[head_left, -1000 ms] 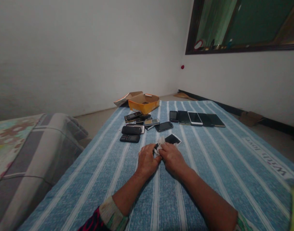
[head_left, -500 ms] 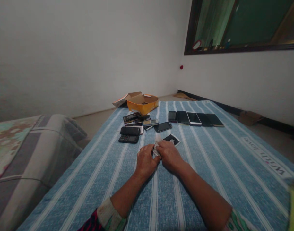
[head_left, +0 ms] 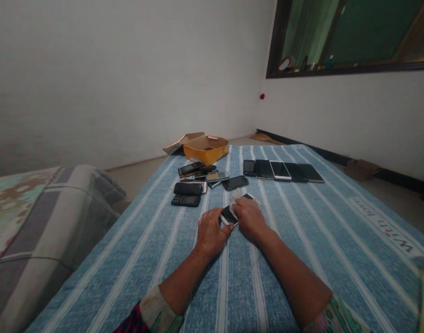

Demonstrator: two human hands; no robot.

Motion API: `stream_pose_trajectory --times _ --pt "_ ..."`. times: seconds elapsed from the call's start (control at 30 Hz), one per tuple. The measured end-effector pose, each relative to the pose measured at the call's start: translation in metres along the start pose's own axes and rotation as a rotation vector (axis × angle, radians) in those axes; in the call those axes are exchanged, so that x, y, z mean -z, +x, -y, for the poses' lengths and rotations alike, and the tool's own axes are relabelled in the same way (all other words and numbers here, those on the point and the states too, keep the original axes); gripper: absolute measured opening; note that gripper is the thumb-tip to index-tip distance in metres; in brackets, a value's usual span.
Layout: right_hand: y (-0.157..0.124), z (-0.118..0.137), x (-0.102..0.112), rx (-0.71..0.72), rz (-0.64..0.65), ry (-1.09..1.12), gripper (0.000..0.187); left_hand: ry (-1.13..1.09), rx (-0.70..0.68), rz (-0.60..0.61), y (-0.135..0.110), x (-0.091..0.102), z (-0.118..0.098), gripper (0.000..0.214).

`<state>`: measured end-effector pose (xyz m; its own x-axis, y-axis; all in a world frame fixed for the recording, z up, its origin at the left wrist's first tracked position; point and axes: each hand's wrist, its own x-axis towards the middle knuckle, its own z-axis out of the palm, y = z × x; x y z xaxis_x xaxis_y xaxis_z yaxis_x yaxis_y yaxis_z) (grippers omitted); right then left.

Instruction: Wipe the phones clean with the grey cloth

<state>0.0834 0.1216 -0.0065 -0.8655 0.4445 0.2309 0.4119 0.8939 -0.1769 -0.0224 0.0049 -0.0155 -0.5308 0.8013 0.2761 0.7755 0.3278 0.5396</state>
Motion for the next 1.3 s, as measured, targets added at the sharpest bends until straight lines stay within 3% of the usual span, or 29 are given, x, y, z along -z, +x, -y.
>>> stream_pose_trajectory --times 0.1,0.3,0.47,0.67,0.83,1.0,1.17,1.3 --pt "-0.003 0.014 -0.002 0.156 0.008 0.054 0.023 -0.005 -0.002 -0.007 0.0 -0.001 0.001 0.044" --pt "-0.01 0.008 -0.001 0.103 -0.016 0.055 0.018 -0.019 0.022 0.012 0.0 0.003 -0.003 0.049" --pt "-0.015 0.003 -0.006 0.244 -0.037 0.106 0.018 -0.014 0.004 -0.009 0.0 0.003 -0.004 0.041" --pt "-0.01 0.01 -0.005 0.134 -0.029 0.021 0.017 0.003 0.015 -0.009 0.0 0.001 -0.003 0.047" --pt "-0.003 0.017 -0.003 0.165 -0.007 -0.001 0.022 -0.007 -0.012 -0.022 0.001 0.002 -0.003 0.041" --pt "0.002 0.016 -0.004 0.073 -0.001 -0.032 0.02 -0.022 0.002 -0.008 0.002 0.003 -0.002 0.047" --pt "0.002 0.016 -0.003 0.099 0.011 -0.048 0.02 -0.006 0.027 -0.005 0.002 0.003 -0.002 0.051" --pt "0.004 0.004 0.003 -0.068 0.0 -0.086 0.023 -0.006 0.024 -0.016 0.002 0.002 -0.001 0.052"
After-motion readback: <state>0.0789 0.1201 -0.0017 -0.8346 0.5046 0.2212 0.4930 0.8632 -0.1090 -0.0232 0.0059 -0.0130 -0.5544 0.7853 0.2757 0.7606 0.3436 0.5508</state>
